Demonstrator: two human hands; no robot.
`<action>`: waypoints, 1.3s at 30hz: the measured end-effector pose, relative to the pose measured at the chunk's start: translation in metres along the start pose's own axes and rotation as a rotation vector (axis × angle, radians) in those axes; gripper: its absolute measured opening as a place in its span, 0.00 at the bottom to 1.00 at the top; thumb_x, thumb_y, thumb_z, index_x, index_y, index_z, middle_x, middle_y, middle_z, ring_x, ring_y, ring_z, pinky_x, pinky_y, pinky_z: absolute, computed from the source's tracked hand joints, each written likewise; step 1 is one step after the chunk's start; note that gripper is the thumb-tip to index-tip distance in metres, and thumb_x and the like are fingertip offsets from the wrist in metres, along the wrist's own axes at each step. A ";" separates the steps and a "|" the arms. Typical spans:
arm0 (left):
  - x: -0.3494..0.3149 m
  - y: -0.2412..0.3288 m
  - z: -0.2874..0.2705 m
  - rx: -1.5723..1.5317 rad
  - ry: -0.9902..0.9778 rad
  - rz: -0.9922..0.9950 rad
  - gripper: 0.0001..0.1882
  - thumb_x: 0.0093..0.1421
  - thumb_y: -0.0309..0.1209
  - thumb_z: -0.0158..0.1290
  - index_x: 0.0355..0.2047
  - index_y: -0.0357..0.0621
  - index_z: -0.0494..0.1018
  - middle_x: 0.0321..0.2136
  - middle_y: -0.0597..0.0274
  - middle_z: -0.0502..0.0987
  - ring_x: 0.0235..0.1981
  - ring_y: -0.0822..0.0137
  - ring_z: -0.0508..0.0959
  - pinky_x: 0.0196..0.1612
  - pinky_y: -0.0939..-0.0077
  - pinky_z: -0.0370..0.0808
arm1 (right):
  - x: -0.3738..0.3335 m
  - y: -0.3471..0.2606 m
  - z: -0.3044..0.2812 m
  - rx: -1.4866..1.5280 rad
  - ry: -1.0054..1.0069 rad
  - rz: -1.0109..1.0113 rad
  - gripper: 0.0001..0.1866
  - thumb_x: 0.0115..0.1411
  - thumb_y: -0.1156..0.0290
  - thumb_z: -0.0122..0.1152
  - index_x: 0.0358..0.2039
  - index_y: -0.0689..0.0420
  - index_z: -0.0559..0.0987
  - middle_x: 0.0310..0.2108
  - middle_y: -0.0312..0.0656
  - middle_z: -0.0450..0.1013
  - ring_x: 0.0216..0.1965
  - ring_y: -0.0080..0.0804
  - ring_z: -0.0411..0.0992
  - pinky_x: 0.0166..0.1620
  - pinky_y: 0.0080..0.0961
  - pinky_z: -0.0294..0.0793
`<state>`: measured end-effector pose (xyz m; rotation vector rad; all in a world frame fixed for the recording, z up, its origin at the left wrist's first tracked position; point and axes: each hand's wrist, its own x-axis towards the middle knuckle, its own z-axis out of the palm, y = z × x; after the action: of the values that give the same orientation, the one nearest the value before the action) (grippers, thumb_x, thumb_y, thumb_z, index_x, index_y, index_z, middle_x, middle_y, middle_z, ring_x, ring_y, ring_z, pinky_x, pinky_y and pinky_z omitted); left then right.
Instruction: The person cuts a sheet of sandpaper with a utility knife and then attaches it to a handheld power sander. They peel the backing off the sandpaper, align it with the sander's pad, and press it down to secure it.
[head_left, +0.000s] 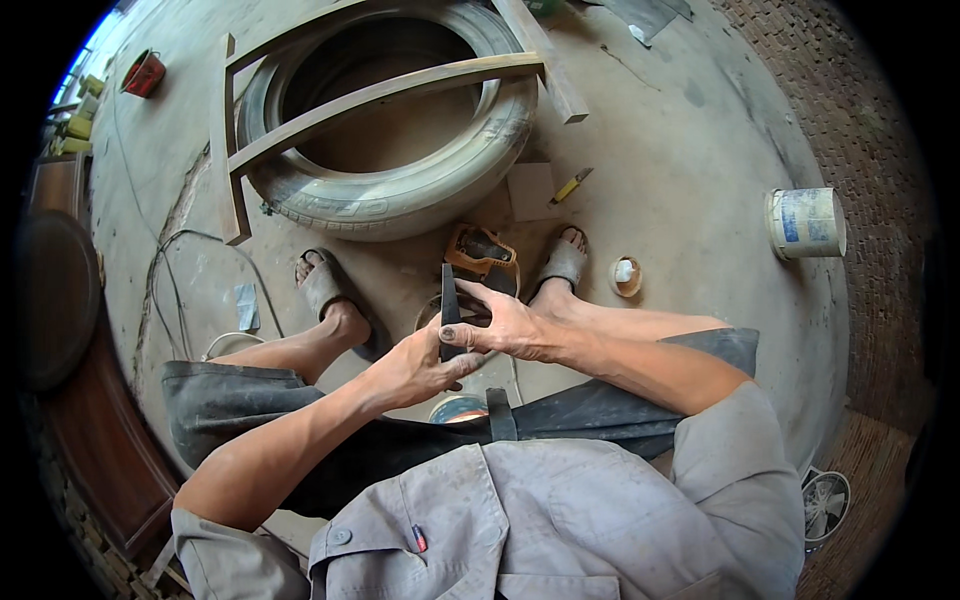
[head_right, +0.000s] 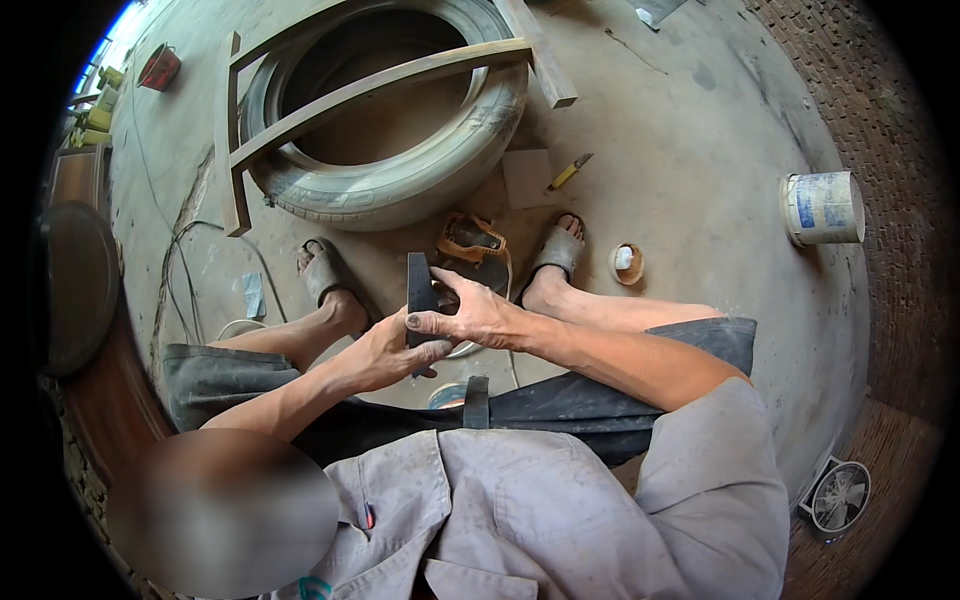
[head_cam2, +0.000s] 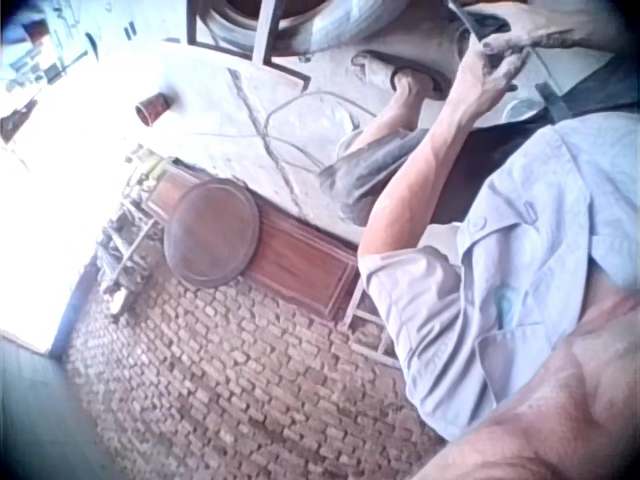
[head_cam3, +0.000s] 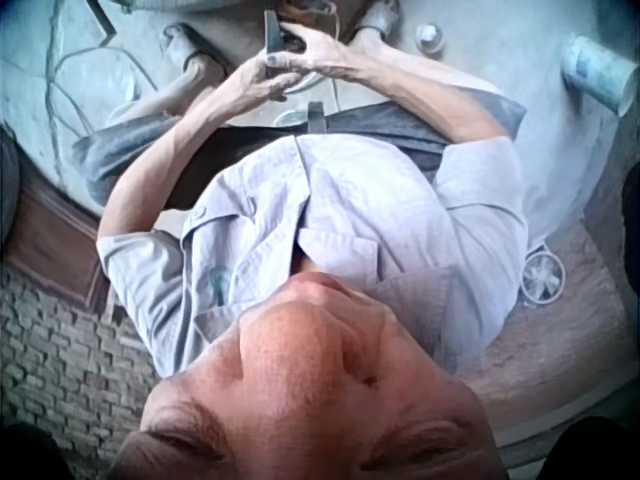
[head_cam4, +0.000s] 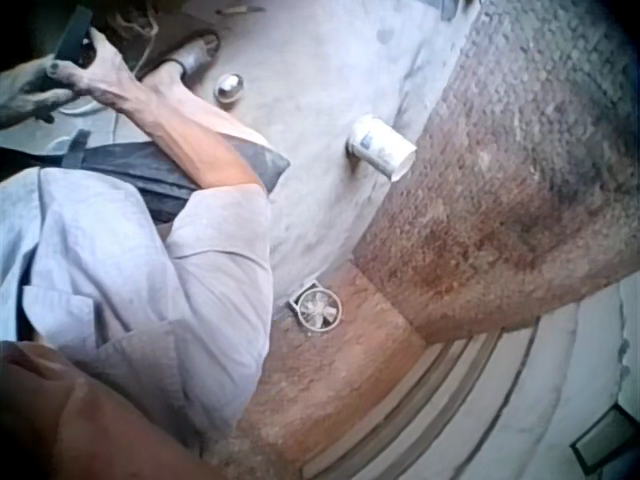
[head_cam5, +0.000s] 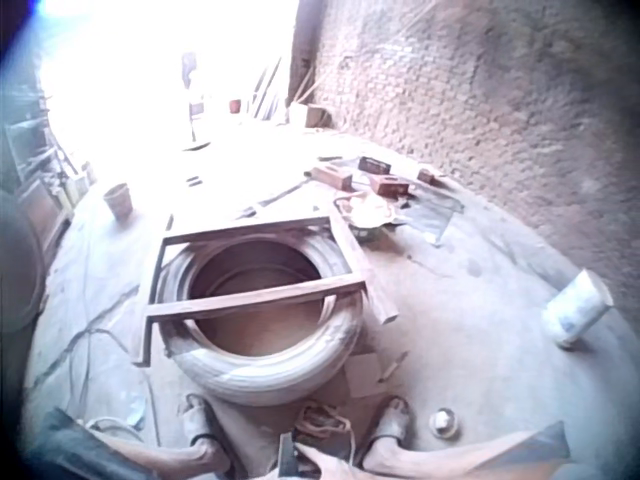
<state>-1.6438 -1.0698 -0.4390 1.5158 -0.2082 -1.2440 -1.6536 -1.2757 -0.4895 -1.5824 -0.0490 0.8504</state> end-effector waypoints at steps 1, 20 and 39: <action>-0.001 -0.004 0.001 0.000 -0.033 0.054 0.30 0.69 0.44 0.54 0.62 0.37 0.60 0.48 0.53 0.76 0.44 0.64 0.79 0.46 0.69 0.82 | -0.004 -0.014 -0.002 0.018 -0.067 0.049 0.60 0.54 0.34 0.68 0.70 0.66 0.54 0.58 0.57 0.70 0.57 0.40 0.72 0.57 0.32 0.74; -0.008 -0.001 -0.017 -0.398 -0.041 0.068 0.45 0.68 0.47 0.56 0.73 0.37 0.47 0.63 0.44 0.68 0.49 0.64 0.78 0.48 0.73 0.80 | 0.002 -0.031 -0.023 0.290 -0.251 0.173 0.43 0.65 0.42 0.60 0.67 0.61 0.58 0.58 0.53 0.68 0.50 0.41 0.76 0.49 0.36 0.80; 0.004 -0.035 -0.021 -0.211 0.358 -0.026 0.20 0.73 0.34 0.41 0.48 0.28 0.76 0.37 0.55 0.81 0.39 0.67 0.81 0.43 0.67 0.85 | 0.018 0.002 -0.077 -0.526 0.425 -0.050 0.12 0.65 0.69 0.54 0.36 0.66 0.78 0.23 0.49 0.74 0.26 0.32 0.72 0.34 0.33 0.73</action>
<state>-1.6421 -1.0463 -0.4724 1.5288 0.1738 -0.9606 -1.6000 -1.3324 -0.5034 -2.2206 -0.0072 0.4631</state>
